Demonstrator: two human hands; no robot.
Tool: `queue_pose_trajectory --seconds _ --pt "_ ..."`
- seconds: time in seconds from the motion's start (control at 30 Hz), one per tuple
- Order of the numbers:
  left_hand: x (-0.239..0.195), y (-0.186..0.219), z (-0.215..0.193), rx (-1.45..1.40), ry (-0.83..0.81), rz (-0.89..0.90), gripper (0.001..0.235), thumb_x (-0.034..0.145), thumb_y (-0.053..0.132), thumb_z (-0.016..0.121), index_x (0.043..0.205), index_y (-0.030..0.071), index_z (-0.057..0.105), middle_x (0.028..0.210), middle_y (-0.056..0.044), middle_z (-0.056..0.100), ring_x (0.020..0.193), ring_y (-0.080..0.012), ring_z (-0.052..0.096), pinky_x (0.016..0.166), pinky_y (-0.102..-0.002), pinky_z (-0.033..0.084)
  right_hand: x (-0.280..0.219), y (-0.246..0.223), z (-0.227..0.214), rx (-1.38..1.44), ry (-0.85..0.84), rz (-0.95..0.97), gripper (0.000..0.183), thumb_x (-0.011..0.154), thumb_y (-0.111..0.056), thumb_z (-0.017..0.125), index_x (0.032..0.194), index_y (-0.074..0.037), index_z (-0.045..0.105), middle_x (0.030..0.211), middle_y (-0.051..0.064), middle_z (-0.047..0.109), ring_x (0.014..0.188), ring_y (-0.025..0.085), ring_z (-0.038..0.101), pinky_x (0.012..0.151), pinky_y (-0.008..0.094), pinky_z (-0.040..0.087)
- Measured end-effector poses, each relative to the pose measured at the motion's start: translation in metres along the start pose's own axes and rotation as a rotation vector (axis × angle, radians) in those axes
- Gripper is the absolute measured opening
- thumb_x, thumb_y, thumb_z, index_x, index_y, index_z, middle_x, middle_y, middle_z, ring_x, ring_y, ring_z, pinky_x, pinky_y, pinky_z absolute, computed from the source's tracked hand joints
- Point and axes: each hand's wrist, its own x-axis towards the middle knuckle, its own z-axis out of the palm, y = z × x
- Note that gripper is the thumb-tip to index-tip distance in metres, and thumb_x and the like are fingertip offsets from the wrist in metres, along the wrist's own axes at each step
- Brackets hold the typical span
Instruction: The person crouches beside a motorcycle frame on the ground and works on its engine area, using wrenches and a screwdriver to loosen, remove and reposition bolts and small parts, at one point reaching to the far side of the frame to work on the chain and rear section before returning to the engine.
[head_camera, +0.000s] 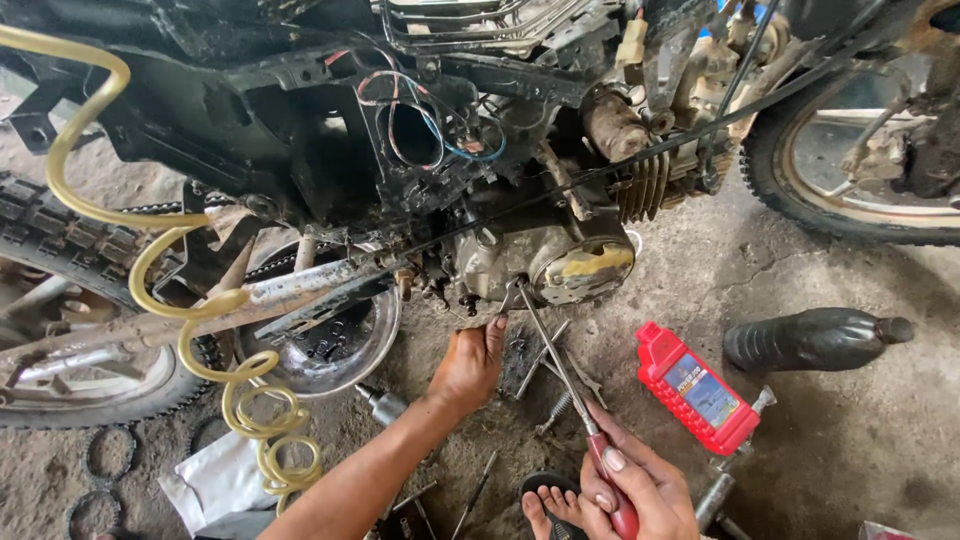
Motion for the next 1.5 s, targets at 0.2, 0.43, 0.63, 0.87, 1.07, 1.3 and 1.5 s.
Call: queue_pose_trajectory --seconds 0.2,0.43,0.63,0.87,1.07,1.3,1.5 --pt "0.013 -0.054 0.027 0.449 0.273 0.476 0.065 0.106 0.036 0.015 0.124 -0.013 0.055 0.092 -0.030 0.063 0.078 -0.0401 0.060 0.072 -0.055 0.051 -0.002 -0.004 0.010 -0.005 0.011 0.035 0.059 0.093 -0.013 0.053 0.151 0.000 0.052 0.063 0.009 0.049 0.051 0.013 0.042 0.049 0.026 0.037" --pt "0.015 -0.054 0.032 0.137 0.302 0.297 0.047 0.110 0.039 0.040 0.120 -0.002 0.060 0.096 -0.029 0.063 0.081 -0.0456 0.056 0.069 -0.055 0.047 -0.003 -0.009 0.015 0.101 0.014 0.050 0.058 0.095 -0.013 0.052 0.151 0.000 0.051 0.066 0.010 0.048 0.043 0.014 0.040 0.044 0.027 0.034" --pt "-0.004 -0.023 0.008 0.493 0.218 0.382 0.043 0.110 0.031 0.046 0.125 -0.006 0.062 0.082 -0.020 0.063 0.066 -0.0309 0.051 0.059 -0.049 0.046 -0.002 -0.028 0.021 0.137 0.022 0.021 0.058 0.095 -0.017 0.051 0.150 0.000 0.052 0.065 0.010 0.047 0.033 0.014 0.038 0.034 0.029 0.030" --pt "-0.028 -0.030 0.078 -0.418 0.125 -0.144 0.049 0.108 0.047 0.050 0.095 0.003 0.068 0.064 -0.012 0.057 0.057 -0.0288 0.052 0.057 -0.052 0.047 0.012 -0.041 0.023 -0.039 -0.160 0.224 0.053 0.094 -0.017 0.053 0.147 -0.012 0.053 0.066 0.011 0.055 0.041 0.020 0.054 0.038 0.033 0.042" --pt "-0.079 -0.063 0.139 -0.022 0.287 0.307 0.025 0.098 0.027 0.061 0.106 0.004 0.068 0.097 -0.022 0.070 0.088 -0.0434 0.066 0.071 -0.053 0.053 0.101 0.131 -0.135 -0.859 -0.164 -0.266 0.048 0.091 -0.019 0.065 0.137 -0.011 0.056 0.089 0.014 0.070 0.070 0.031 0.069 0.062 0.040 0.056" --pt "-0.155 0.039 -0.104 0.864 0.139 0.544 0.023 0.099 0.015 0.058 0.119 0.004 0.061 0.126 -0.019 0.062 0.128 -0.0363 0.057 0.097 -0.049 0.052 0.111 0.077 -0.147 -1.641 -0.127 -0.789 0.052 0.080 -0.032 0.073 0.129 -0.016 0.065 0.122 0.022 0.068 0.113 0.043 0.063 0.092 0.048 0.051" --pt "-0.057 0.074 -0.452 0.736 0.571 0.440 0.020 0.100 0.022 0.065 0.103 0.004 0.072 0.089 -0.015 0.064 0.083 -0.0279 0.061 0.065 -0.045 0.051 0.046 -0.214 0.164 -1.419 -0.241 -1.639 0.019 0.105 -0.007 0.064 0.122 0.000 0.060 0.118 0.020 0.068 0.103 0.035 0.068 0.094 0.045 0.055"
